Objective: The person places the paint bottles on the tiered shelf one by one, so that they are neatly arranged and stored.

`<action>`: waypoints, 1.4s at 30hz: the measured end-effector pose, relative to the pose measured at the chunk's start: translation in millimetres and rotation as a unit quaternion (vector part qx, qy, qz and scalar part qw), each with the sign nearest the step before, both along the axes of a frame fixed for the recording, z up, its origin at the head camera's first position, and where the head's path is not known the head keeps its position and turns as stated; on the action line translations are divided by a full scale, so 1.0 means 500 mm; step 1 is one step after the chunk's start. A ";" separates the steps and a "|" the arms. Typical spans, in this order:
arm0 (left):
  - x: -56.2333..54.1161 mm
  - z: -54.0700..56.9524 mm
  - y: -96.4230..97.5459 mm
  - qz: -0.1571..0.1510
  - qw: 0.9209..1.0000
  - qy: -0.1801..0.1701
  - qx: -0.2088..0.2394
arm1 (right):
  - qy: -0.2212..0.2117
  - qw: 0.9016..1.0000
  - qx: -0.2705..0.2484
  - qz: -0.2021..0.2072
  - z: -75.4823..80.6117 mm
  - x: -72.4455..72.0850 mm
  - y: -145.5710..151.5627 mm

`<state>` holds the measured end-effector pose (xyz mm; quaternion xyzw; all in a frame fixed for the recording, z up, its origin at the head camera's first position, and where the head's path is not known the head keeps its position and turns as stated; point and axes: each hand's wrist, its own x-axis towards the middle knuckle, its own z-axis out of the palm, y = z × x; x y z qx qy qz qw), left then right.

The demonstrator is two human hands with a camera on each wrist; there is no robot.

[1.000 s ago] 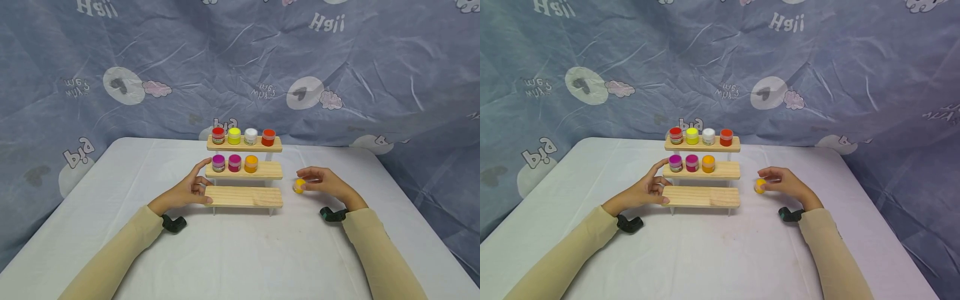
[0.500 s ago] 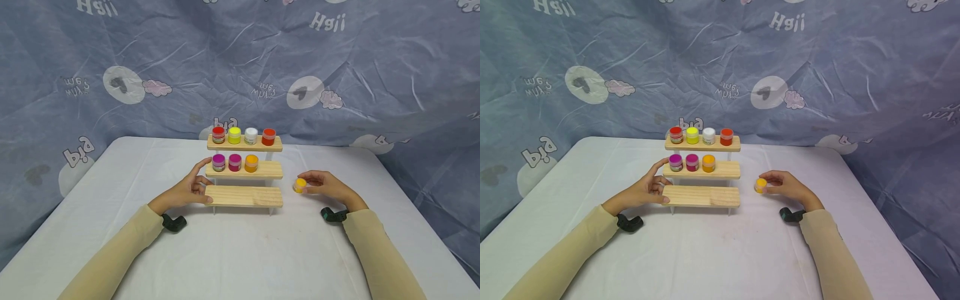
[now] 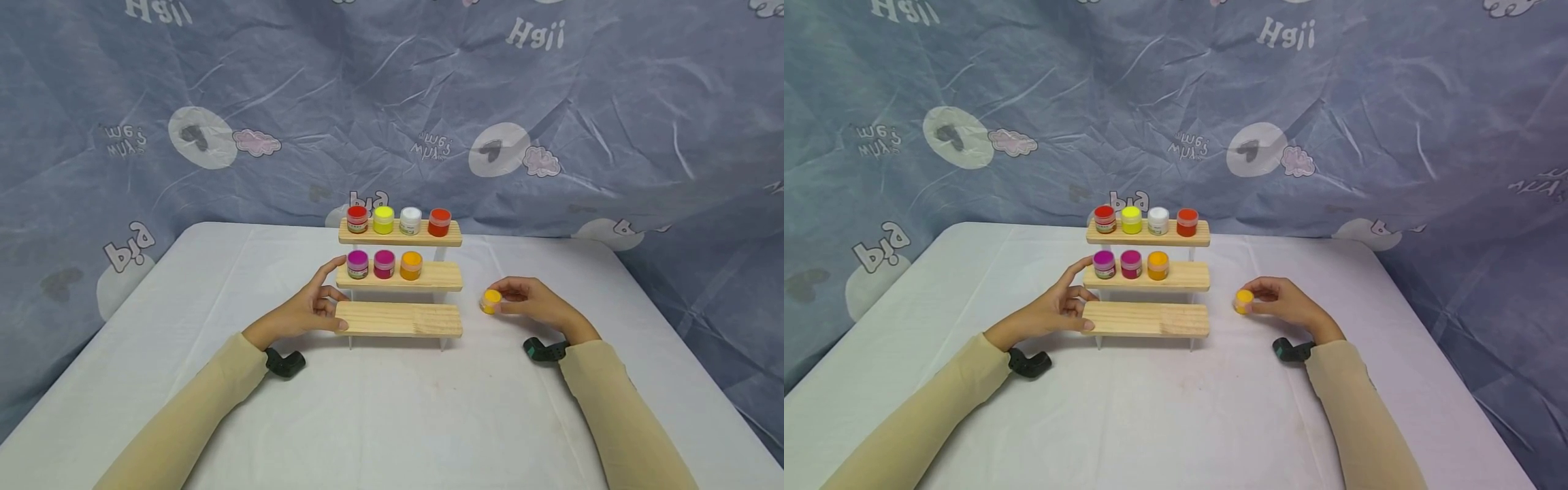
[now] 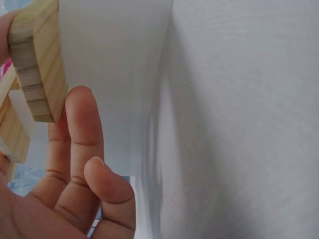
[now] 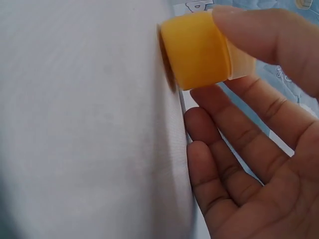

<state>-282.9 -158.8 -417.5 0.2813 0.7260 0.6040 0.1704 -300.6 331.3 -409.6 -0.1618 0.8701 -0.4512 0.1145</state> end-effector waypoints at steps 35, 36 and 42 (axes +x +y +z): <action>0.005 0.004 0.001 0.004 1.000 -0.008 -0.010 | 0.129 0.986 -0.024 0.100 0.120 0.057 -0.078; 0.005 0.004 0.001 0.005 1.000 -0.008 -0.009 | 0.135 0.985 -0.025 0.103 0.121 0.058 -0.082; 0.005 0.005 0.002 0.005 1.000 -0.007 -0.007 | 0.169 0.980 -0.041 0.094 0.126 0.062 -0.108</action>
